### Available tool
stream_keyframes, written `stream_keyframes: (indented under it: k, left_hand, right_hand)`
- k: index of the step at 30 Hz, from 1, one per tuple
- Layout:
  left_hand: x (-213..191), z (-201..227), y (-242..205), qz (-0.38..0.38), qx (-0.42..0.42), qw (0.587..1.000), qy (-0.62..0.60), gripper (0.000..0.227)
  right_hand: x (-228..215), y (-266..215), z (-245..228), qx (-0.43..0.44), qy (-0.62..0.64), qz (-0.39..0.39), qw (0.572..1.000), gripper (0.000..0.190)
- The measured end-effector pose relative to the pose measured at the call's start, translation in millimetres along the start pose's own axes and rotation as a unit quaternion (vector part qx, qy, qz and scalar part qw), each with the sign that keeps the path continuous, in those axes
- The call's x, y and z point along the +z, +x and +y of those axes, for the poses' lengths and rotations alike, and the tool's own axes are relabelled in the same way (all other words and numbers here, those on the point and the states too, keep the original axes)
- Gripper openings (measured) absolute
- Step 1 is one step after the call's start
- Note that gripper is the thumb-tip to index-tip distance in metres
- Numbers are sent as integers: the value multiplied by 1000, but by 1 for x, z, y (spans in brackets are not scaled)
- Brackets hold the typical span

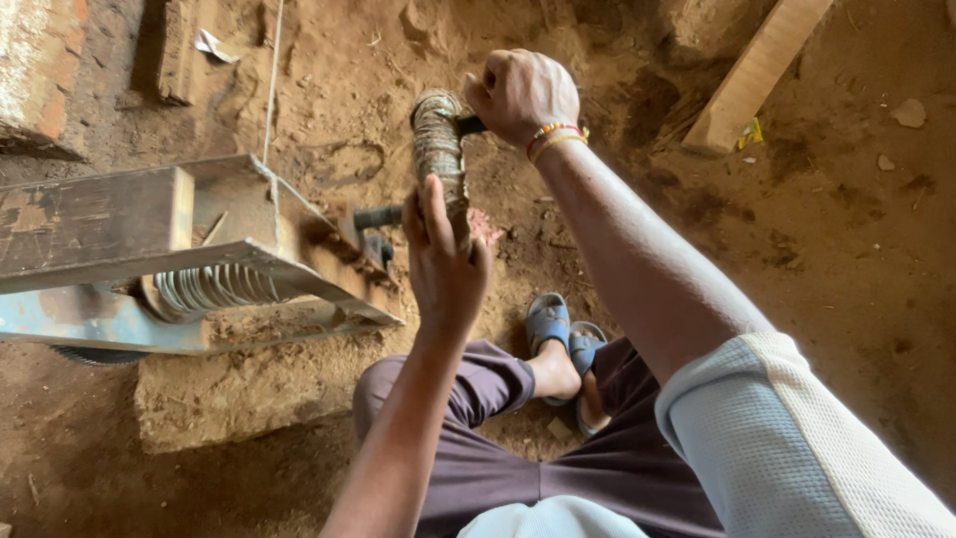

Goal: The person turns a hand crank on a manual spooling machine to wind twine onto a spool.

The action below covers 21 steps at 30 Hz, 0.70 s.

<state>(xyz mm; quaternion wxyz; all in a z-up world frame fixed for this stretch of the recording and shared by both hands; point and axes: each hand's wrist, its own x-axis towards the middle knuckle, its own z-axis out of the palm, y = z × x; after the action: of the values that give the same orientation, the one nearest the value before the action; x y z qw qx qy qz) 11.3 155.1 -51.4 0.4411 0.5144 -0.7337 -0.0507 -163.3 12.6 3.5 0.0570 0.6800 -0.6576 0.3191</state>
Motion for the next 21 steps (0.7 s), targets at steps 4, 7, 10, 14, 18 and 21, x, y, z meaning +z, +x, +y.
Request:
stream_keyframes:
  k: [4,7,10,14,18,21]
  left_hand:
    - [3,-4,-11,19,26,999,15,71]
    - [5,-3,-18,-2,-10,1000,7,71]
    - [6,-5,-20,2,-2,1000,-2,70]
    - [5,-7,-17,15,17,1000,-12,72]
    - [1,-7,-16,10,28,1000,5,77]
    - [0,-3,-27,-14,-2,1000,22,81]
  right_hand:
    - [7,5,5,4,-8,-7,1000,37]
    - [14,10,9,6,-9,-10,1000,38]
    - [19,15,12,2,-5,-8,1000,37]
    - [25,18,16,-2,6,7,1000,37]
    - [30,21,18,5,3,-3,1000,38]
    - [35,25,20,5,7,1,1000,37]
